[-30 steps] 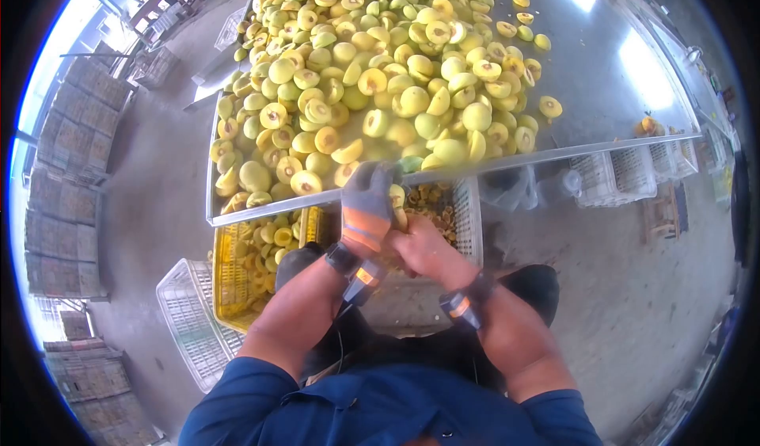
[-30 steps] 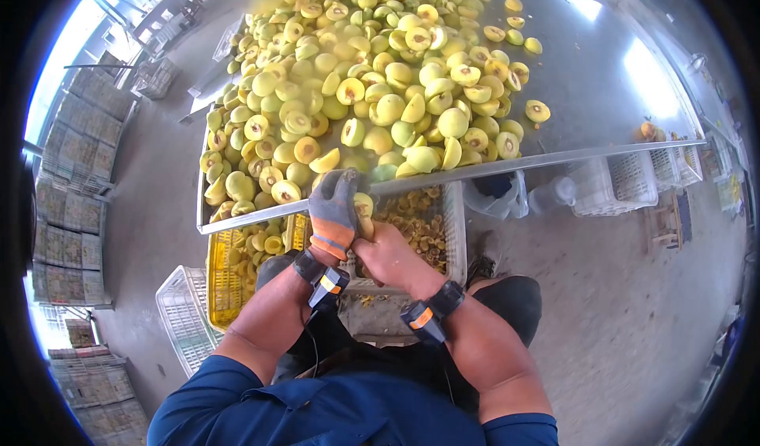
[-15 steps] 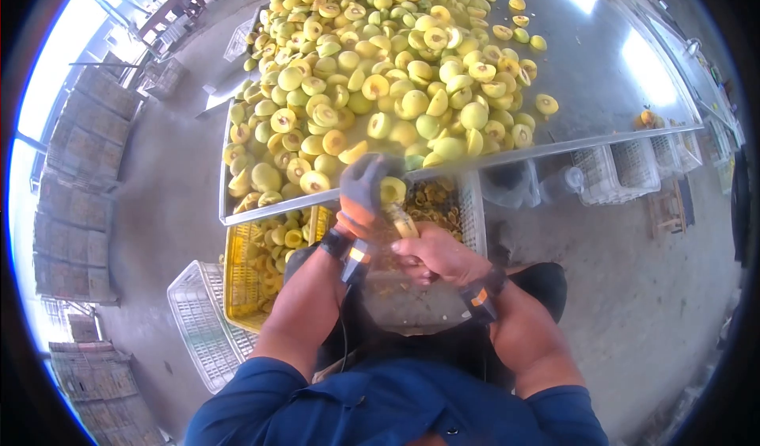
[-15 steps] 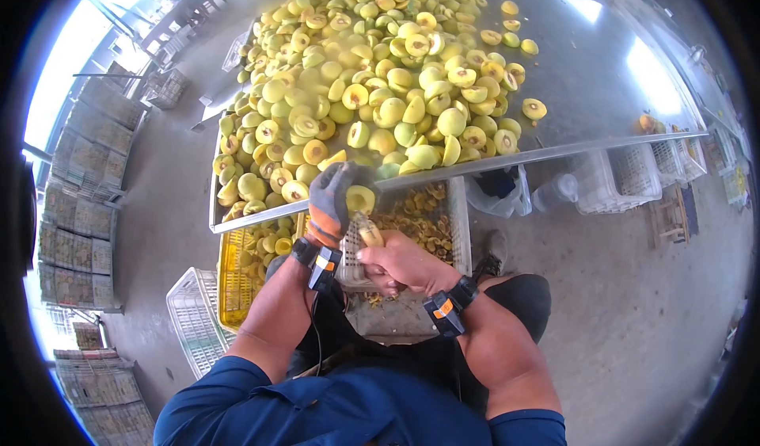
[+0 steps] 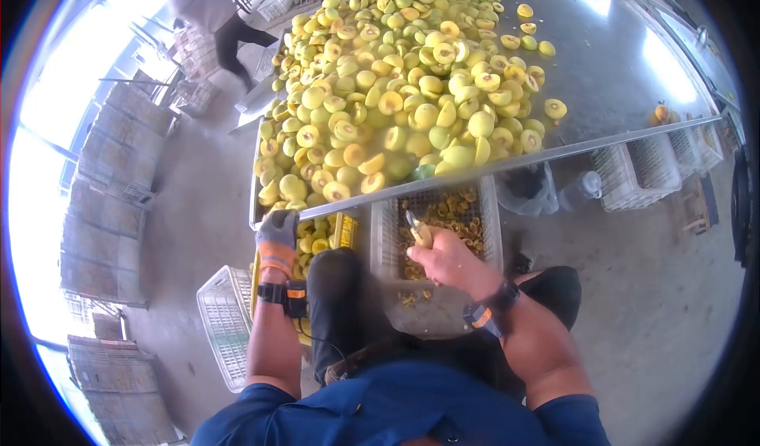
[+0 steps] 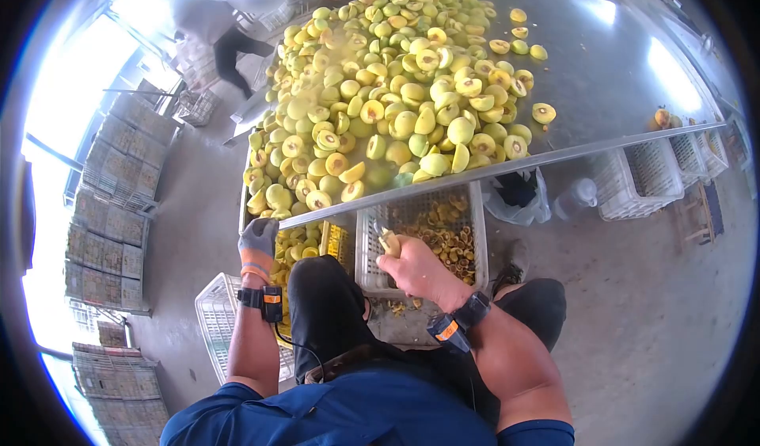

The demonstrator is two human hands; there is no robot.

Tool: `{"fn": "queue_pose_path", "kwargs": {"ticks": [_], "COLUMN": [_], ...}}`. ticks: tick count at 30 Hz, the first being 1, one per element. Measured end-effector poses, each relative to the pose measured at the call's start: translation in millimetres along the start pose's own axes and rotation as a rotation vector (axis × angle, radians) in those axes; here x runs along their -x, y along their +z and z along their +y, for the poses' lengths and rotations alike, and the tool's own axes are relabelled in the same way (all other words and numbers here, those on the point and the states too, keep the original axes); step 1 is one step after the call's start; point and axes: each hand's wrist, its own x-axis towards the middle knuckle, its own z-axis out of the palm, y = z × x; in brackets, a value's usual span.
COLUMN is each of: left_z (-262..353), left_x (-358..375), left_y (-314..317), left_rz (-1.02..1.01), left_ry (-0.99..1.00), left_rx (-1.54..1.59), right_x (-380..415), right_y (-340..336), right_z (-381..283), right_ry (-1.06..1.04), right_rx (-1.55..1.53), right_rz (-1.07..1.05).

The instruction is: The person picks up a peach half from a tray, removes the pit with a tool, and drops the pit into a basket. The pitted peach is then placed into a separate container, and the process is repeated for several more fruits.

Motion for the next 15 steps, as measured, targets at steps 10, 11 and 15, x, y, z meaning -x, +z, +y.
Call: {"fn": "queue_pose_path", "kwargs": {"ticks": [10,11,15], "left_z": [140.2,139.1,136.2], "left_x": [-75.4,-96.3,-148.8], "left_y": [145.8,161.8,201.9], "left_rz": [-0.216,-0.316,-0.698], "left_ry": [0.592,0.631,0.557], "left_rx": [-0.155,-0.177,-0.337], "right_x": [-27.3,-27.9,-24.7], "right_y": [6.4,5.0,-0.5], "right_z": [16.8,16.7,0.3], "right_ry": [-0.108,-0.098,-0.069], "right_rx": [0.125,0.119,0.158], "right_rz": [0.057,0.065,0.109]}}
